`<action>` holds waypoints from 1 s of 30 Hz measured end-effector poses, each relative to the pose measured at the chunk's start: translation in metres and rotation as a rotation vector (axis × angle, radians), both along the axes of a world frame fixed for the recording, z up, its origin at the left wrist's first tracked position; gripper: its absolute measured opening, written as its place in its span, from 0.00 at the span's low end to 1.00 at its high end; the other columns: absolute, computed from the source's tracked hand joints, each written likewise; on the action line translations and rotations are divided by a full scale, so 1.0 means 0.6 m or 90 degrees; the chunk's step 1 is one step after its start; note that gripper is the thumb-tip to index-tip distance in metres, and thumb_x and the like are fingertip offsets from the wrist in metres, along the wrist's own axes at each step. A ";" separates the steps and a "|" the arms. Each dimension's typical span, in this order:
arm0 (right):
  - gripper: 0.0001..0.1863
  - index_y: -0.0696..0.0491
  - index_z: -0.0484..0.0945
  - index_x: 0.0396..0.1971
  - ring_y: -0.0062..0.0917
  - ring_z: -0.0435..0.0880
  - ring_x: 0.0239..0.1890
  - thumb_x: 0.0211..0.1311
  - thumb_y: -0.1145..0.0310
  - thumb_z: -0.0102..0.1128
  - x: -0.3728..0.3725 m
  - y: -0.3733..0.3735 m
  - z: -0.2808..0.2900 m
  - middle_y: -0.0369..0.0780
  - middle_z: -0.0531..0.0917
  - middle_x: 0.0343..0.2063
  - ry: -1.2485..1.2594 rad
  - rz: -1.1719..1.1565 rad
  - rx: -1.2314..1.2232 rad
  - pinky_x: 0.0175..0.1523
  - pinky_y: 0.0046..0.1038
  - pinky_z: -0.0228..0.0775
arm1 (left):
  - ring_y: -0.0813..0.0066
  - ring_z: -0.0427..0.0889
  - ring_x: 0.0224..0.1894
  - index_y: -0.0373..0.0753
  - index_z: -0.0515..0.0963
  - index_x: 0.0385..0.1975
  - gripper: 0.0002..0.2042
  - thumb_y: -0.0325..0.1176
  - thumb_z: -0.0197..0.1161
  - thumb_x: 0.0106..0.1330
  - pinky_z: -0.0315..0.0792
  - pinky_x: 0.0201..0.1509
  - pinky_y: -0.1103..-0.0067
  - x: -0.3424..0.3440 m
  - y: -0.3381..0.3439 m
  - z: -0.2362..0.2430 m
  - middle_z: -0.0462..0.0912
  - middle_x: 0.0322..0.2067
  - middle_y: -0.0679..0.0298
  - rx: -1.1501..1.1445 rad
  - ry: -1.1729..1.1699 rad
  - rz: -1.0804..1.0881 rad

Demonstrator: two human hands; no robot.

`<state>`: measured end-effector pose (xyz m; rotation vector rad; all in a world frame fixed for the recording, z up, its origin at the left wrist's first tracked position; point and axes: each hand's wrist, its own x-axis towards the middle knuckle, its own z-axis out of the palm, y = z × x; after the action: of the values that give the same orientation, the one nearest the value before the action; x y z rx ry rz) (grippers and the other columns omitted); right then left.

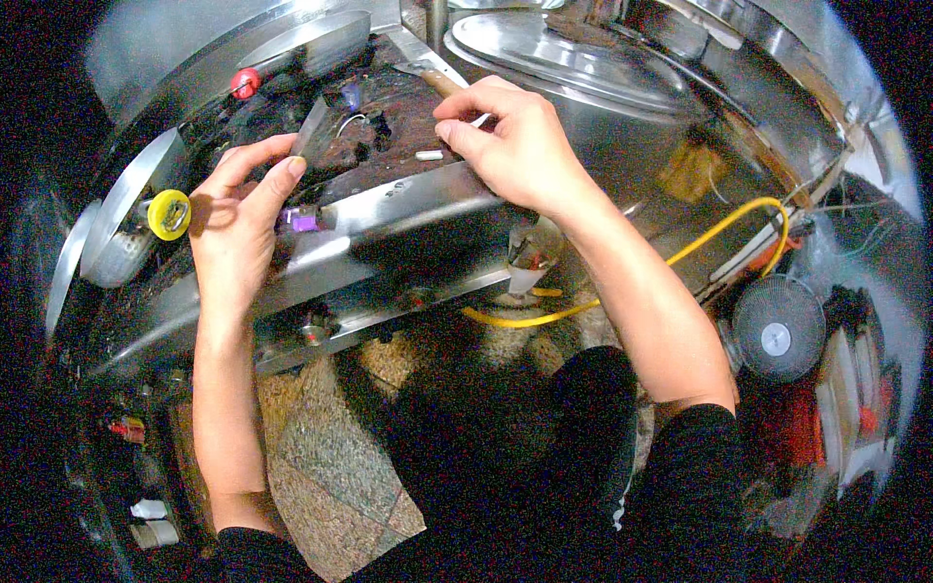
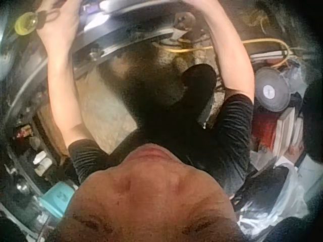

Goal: The person uses a lighter to heat a small metal piece held against a metal stand, then applies solder to the heated area. The person repeats this process on multiple small metal pieces, adjusting their grip and the flame position as needed.

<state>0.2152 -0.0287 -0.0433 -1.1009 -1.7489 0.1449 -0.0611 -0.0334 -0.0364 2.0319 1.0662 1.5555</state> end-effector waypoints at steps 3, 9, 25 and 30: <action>0.08 0.55 0.86 0.37 0.17 0.80 0.32 0.60 0.69 0.68 0.008 0.010 -0.004 0.35 0.86 0.30 0.138 0.018 -0.061 0.40 0.23 0.74 | 0.81 0.77 0.35 0.35 0.85 0.45 0.11 0.28 0.69 0.63 0.70 0.40 0.83 -0.001 0.007 -0.004 0.82 0.39 0.64 0.035 -0.012 -0.013; 0.08 0.56 0.85 0.38 0.13 0.79 0.33 0.59 0.70 0.70 0.019 0.001 0.005 0.33 0.85 0.30 0.202 0.081 -0.132 0.41 0.20 0.73 | 0.87 0.71 0.26 0.36 0.86 0.43 0.11 0.27 0.70 0.61 0.64 0.30 0.87 0.006 0.009 -0.003 0.83 0.36 0.66 0.032 -0.003 0.016; 0.06 0.56 0.83 0.28 0.37 0.84 0.31 0.50 0.73 0.70 0.043 0.039 0.001 0.43 0.83 0.26 -0.105 0.274 0.153 0.39 0.33 0.76 | 0.77 0.80 0.45 0.31 0.84 0.46 0.12 0.22 0.69 0.63 0.73 0.52 0.82 0.016 -0.004 0.005 0.83 0.42 0.61 -0.016 -0.025 0.085; 0.08 0.57 0.83 0.31 0.35 0.84 0.31 0.49 0.74 0.70 0.046 0.041 0.000 0.44 0.82 0.26 -0.098 0.250 0.107 0.38 0.33 0.76 | 0.77 0.81 0.45 0.31 0.84 0.46 0.12 0.22 0.68 0.63 0.73 0.53 0.82 0.022 -0.002 0.004 0.83 0.42 0.61 -0.011 -0.015 0.096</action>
<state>0.2426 -0.0040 -0.0431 -0.6526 -2.0614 0.1525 -0.0477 -0.0344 -0.0342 1.9559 1.2455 1.6326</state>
